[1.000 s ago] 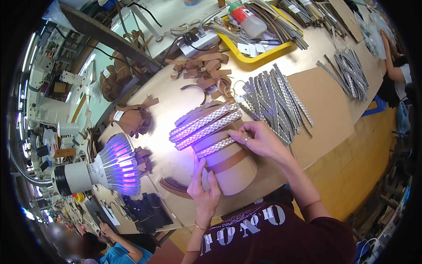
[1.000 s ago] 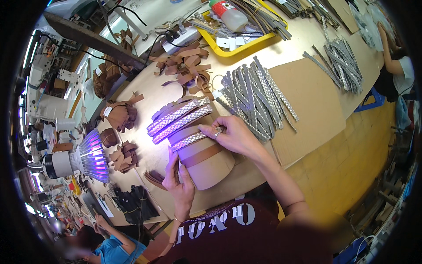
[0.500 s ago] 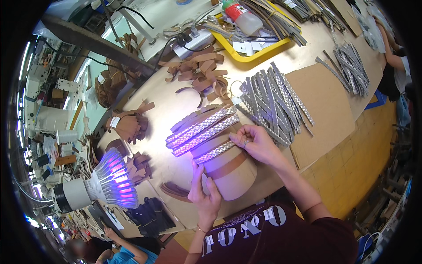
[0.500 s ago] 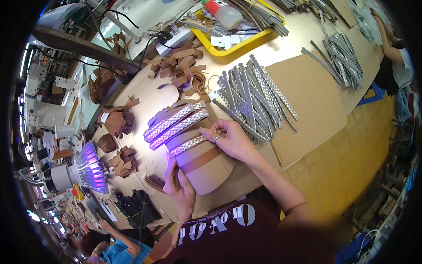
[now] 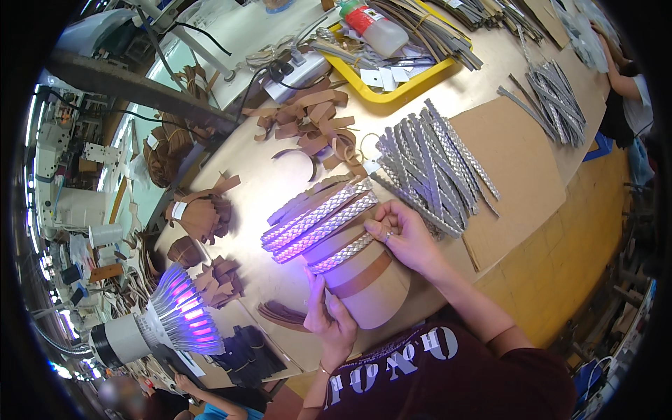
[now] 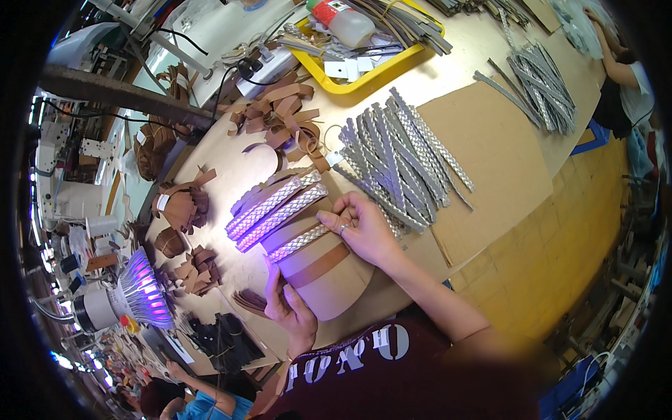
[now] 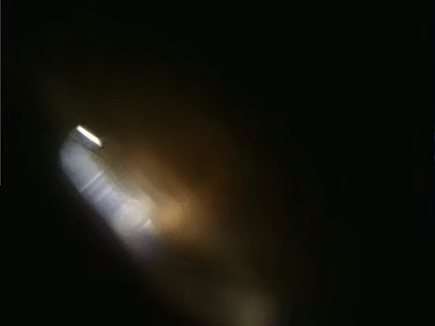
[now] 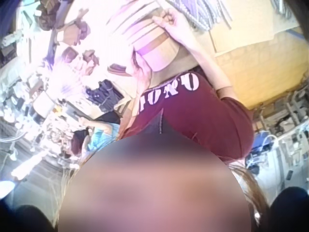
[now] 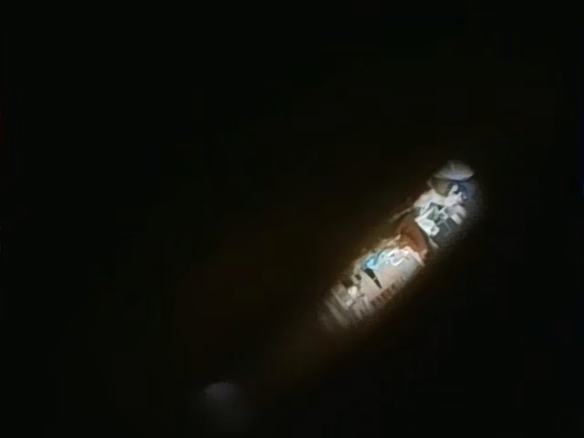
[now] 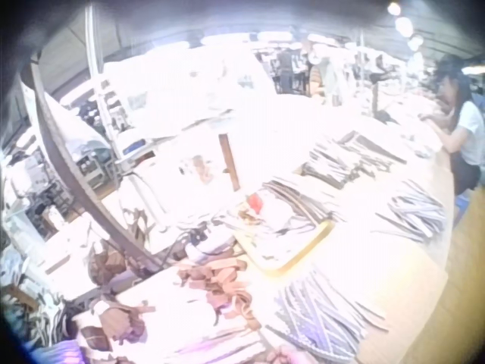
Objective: The person repeatedly picks up braided straps and brown leather pieces, aligns them on a cylindrical form, and secures them in place. The person continues this process, adding more straps and leather pieces to the form.
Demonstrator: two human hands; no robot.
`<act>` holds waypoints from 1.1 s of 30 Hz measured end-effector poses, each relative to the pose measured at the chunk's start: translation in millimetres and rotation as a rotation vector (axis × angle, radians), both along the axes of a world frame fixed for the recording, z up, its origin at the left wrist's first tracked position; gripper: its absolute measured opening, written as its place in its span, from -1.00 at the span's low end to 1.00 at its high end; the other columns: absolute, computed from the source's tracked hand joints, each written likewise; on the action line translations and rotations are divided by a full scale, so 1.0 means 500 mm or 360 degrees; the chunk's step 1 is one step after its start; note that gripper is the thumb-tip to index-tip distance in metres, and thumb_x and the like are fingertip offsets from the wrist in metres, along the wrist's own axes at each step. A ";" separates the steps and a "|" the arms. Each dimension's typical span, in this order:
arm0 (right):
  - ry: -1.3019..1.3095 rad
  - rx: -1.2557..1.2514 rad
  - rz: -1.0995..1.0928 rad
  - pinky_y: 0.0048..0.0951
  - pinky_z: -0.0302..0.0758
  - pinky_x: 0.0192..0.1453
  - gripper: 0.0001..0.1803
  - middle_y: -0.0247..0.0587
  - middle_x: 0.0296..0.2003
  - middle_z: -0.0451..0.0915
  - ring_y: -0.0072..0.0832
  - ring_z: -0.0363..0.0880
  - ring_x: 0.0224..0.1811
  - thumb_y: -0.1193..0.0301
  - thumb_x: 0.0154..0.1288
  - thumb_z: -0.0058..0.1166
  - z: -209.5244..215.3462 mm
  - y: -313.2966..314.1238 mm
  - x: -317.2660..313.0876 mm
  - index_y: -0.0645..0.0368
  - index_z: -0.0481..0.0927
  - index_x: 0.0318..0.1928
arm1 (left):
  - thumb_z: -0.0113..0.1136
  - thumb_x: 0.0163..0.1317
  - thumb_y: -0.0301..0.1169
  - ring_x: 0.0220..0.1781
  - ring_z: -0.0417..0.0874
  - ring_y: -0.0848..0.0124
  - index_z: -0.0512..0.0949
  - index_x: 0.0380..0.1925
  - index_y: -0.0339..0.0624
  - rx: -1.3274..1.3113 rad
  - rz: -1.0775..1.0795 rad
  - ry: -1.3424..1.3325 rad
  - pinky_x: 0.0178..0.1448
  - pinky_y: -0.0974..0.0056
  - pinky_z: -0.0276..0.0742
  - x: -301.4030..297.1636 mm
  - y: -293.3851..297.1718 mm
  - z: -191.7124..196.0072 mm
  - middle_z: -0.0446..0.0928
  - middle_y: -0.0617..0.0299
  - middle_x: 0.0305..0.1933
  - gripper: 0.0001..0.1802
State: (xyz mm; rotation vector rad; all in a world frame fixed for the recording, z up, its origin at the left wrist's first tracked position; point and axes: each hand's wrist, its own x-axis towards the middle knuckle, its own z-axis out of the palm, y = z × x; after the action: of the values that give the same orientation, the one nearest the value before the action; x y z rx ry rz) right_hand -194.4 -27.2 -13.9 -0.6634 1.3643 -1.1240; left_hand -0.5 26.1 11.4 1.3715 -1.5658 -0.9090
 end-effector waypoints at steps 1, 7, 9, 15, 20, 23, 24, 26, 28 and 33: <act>0.0081 -0.0064 -0.0040 -0.57 0.34 -0.45 -0.60 -0.42 -0.60 0.47 -0.72 0.35 -0.54 0.12 0.32 0.25 -0.002 0.003 0.004 0.22 0.49 -0.29 | -0.06 0.33 -0.58 0.33 0.45 -0.08 0.36 0.18 -0.58 -0.0010 0.0007 -0.0028 0.37 0.09 0.38 -0.001 -0.001 0.000 0.30 -0.44 0.32 -0.57; 0.0527 -0.0150 -0.0127 -0.54 0.35 -0.46 -0.67 -0.36 -0.59 0.45 -0.67 0.41 -0.55 0.18 0.40 0.14 -0.010 0.004 0.018 0.20 0.46 -0.24 | -0.03 0.32 -0.58 0.29 0.51 -0.04 0.41 0.16 -0.53 -0.0159 0.0025 -0.0198 0.31 0.14 0.45 -0.008 -0.009 0.010 0.36 -0.37 0.30 -0.59; 0.0574 -0.0077 -0.0040 -0.64 0.32 -0.46 -0.74 -0.45 -0.55 0.45 -0.78 0.35 -0.53 0.23 0.50 0.01 -0.010 0.000 0.014 0.18 0.44 -0.23 | -0.01 0.30 -0.58 0.27 0.54 -0.03 0.44 0.15 -0.48 -0.0157 0.0023 -0.0259 0.28 0.15 0.47 -0.006 -0.013 0.016 0.38 -0.33 0.30 -0.59; -0.0740 0.0205 -0.0120 -0.62 0.43 -0.39 -0.42 -0.34 -0.45 0.56 -0.65 0.44 -0.55 -0.03 0.55 -0.24 0.023 0.016 -0.036 0.30 0.55 -0.16 | 0.04 0.29 -0.57 0.29 0.52 -0.03 0.46 0.16 -0.41 -0.0260 -0.0042 -0.0424 0.28 0.10 0.46 0.001 -0.020 0.030 0.39 -0.31 0.30 -0.59; -0.0601 -0.0320 -0.0170 -0.63 0.42 -0.38 -0.47 -0.30 -0.41 0.58 -0.67 0.46 -0.51 0.05 0.53 -0.11 0.079 0.045 -0.031 0.37 0.57 -0.10 | 0.01 0.33 -0.52 0.32 0.49 -0.01 0.46 0.16 -0.42 -0.0280 -0.0033 -0.0396 0.34 0.11 0.40 -0.001 -0.018 0.030 0.40 -0.29 0.30 -0.60; -0.0215 -0.0533 -0.0053 -0.64 0.41 -0.38 -0.61 -0.31 -0.42 0.61 -0.68 0.47 -0.49 0.20 0.49 0.02 0.101 0.037 -0.036 0.37 0.60 -0.13 | 0.05 0.30 -0.53 0.32 0.49 -0.05 0.49 0.13 -0.41 -0.0302 -0.0028 -0.0366 0.33 0.09 0.42 -0.001 -0.020 0.031 0.39 -0.30 0.30 -0.61; -0.0085 -0.0588 -0.0011 -0.64 0.41 -0.39 -0.66 -0.31 -0.43 0.61 -0.69 0.47 -0.48 0.26 0.48 0.06 0.107 0.034 -0.037 0.37 0.62 -0.15 | 0.08 0.28 -0.54 0.31 0.49 -0.08 0.50 0.11 -0.40 -0.0304 -0.0024 -0.0347 0.31 0.08 0.44 -0.001 -0.021 0.032 0.38 -0.32 0.31 -0.61; -0.0121 -0.0587 -0.0040 -0.64 0.39 -0.40 -0.73 -0.34 -0.46 0.61 -0.71 0.46 -0.50 0.33 0.45 0.10 0.118 0.027 -0.033 0.35 0.64 -0.21 | 0.13 0.25 -0.54 0.35 0.44 -0.09 0.52 0.08 -0.37 -0.0317 0.0014 -0.0362 0.34 0.05 0.41 -0.003 -0.023 0.037 0.34 -0.30 0.35 -0.62; -0.0120 -0.0570 -0.0050 -0.64 0.38 -0.42 -0.75 -0.35 -0.49 0.61 -0.72 0.44 -0.51 0.36 0.44 0.11 0.131 0.023 -0.032 0.34 0.66 -0.26 | 0.19 0.20 -0.53 0.38 0.40 -0.10 0.54 0.05 -0.34 -0.0400 0.0095 -0.0389 0.38 0.01 0.35 -0.006 -0.022 0.045 0.32 -0.27 0.37 -0.62; -0.0112 -0.0437 -0.0058 -0.65 0.35 -0.46 -0.72 -0.36 -0.53 0.60 -0.74 0.41 -0.56 0.36 0.43 0.12 0.155 0.034 -0.011 0.31 0.69 -0.37 | 0.29 0.13 -0.50 0.42 0.35 -0.02 0.57 -0.01 -0.24 -0.0673 0.0304 -0.0378 0.45 -0.07 0.19 -0.020 -0.016 0.080 0.35 -0.14 0.36 -0.63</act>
State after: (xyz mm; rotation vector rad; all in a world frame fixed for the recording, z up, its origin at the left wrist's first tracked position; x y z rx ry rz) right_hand -200.0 -10.0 63.8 -0.7902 1.1770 -1.3657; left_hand -10.3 18.0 51.6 1.3221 -1.6514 -0.2821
